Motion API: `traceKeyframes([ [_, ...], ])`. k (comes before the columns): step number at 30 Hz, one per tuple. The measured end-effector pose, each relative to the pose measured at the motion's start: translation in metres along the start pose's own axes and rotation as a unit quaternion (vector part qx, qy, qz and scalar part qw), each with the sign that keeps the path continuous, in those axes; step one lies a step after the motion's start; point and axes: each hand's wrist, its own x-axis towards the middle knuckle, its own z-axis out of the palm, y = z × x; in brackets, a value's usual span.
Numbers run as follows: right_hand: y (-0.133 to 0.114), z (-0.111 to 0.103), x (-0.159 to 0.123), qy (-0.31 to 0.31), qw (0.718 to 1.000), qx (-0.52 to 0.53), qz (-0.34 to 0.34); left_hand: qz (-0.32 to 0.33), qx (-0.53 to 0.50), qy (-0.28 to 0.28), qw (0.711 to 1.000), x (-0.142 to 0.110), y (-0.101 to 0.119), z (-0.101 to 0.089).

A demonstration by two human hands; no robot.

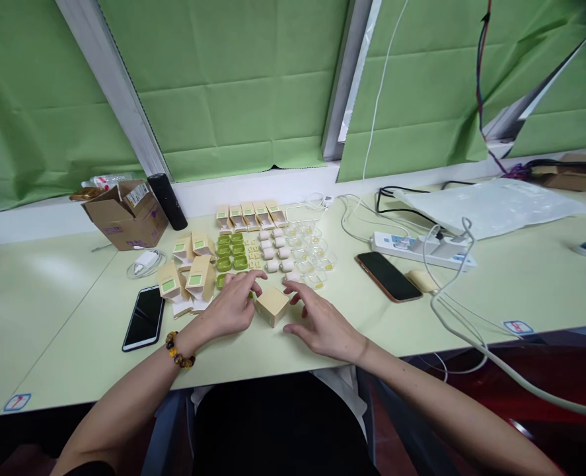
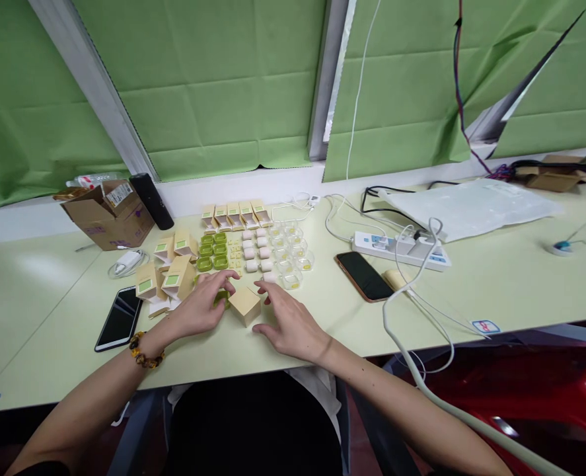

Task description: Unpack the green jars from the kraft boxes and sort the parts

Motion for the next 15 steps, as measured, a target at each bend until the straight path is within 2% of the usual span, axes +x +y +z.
traceKeyframes([
  [3,-0.005,0.004,0.006,-0.009,1.000,-0.022,-0.004,-0.011,-0.041,-0.002,0.999,0.000,-0.004,0.001],
  [7,-0.006,-0.004,0.020,-0.014,0.999,-0.024,-0.015,-0.003,-0.074,0.030,0.997,0.001,-0.009,-0.004],
  [12,-0.011,-0.032,0.048,-0.063,0.985,0.142,-0.072,0.045,-0.219,-0.058,0.973,0.004,-0.010,-0.014],
  [15,-0.014,-0.042,0.067,-0.102,0.972,0.177,-0.119,0.025,-0.284,-0.051,0.957,0.007,-0.010,-0.010],
])
